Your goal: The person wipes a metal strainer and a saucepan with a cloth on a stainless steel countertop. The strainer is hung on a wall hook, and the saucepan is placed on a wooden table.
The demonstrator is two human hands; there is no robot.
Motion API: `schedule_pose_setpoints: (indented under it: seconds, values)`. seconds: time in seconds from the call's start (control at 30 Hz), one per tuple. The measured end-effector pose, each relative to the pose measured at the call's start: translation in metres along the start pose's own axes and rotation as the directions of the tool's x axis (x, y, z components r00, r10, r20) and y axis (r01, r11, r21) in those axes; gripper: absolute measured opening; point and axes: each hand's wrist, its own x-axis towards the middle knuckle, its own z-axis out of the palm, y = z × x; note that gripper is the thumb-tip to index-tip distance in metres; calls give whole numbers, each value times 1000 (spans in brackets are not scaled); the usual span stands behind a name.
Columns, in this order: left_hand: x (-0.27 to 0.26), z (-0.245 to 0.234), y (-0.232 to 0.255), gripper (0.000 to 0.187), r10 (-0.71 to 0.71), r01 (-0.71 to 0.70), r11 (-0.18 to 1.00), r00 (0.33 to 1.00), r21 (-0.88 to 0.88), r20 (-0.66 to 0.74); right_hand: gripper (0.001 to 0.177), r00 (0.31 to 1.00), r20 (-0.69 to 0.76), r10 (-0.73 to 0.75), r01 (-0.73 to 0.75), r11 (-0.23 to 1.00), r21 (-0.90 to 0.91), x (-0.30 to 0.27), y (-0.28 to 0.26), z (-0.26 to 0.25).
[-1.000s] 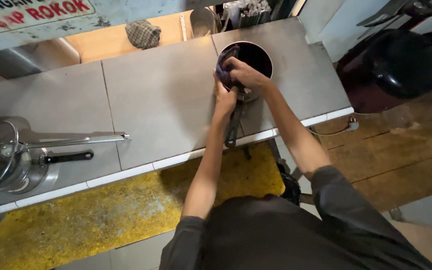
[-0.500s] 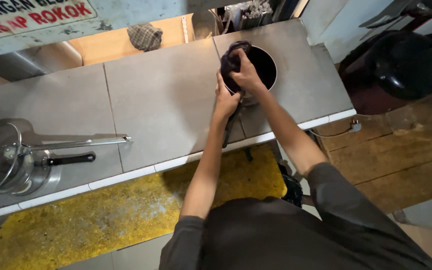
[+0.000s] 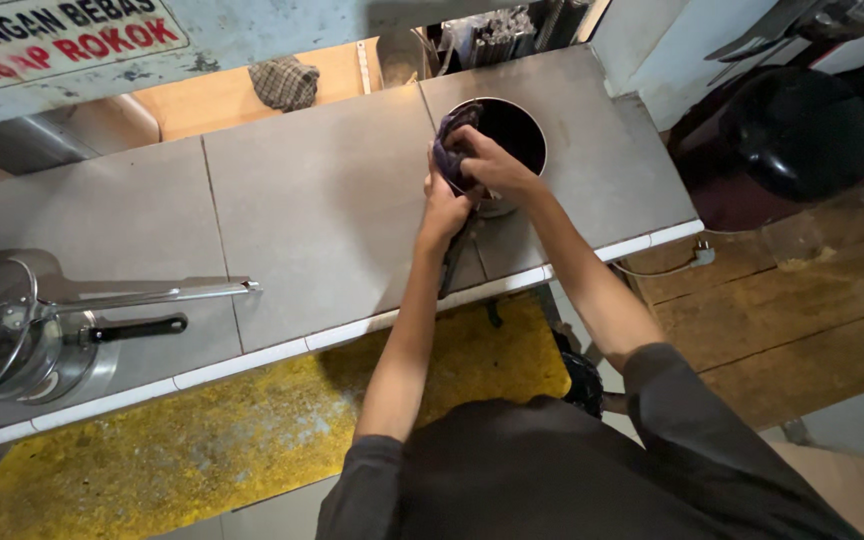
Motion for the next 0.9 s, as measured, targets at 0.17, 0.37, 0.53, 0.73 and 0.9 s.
schedule_pose_setpoints:
  seconds: [0.17,0.37,0.53,0.73,0.9]
  values:
    - [6,2,-24,118,16,-13,997,999,81,-37,52,971,5,-240,239,969,57,-1,-3,5]
    - [2,2,-19,89,-301,300,954,952,10,50,48,882,-384,-273,140,930,-340,25,10,18]
    - [-7,-6,23,111,-399,404,915,910,-21,107,47,725,-552,-411,109,861,-497,43,22,17]
    - [-9,-9,22,115,-387,387,922,917,18,98,46,735,-582,-348,103,906,-411,49,38,24]
    - [-17,-8,32,109,-400,410,908,909,-84,114,44,887,-433,-158,41,963,-268,39,32,21]
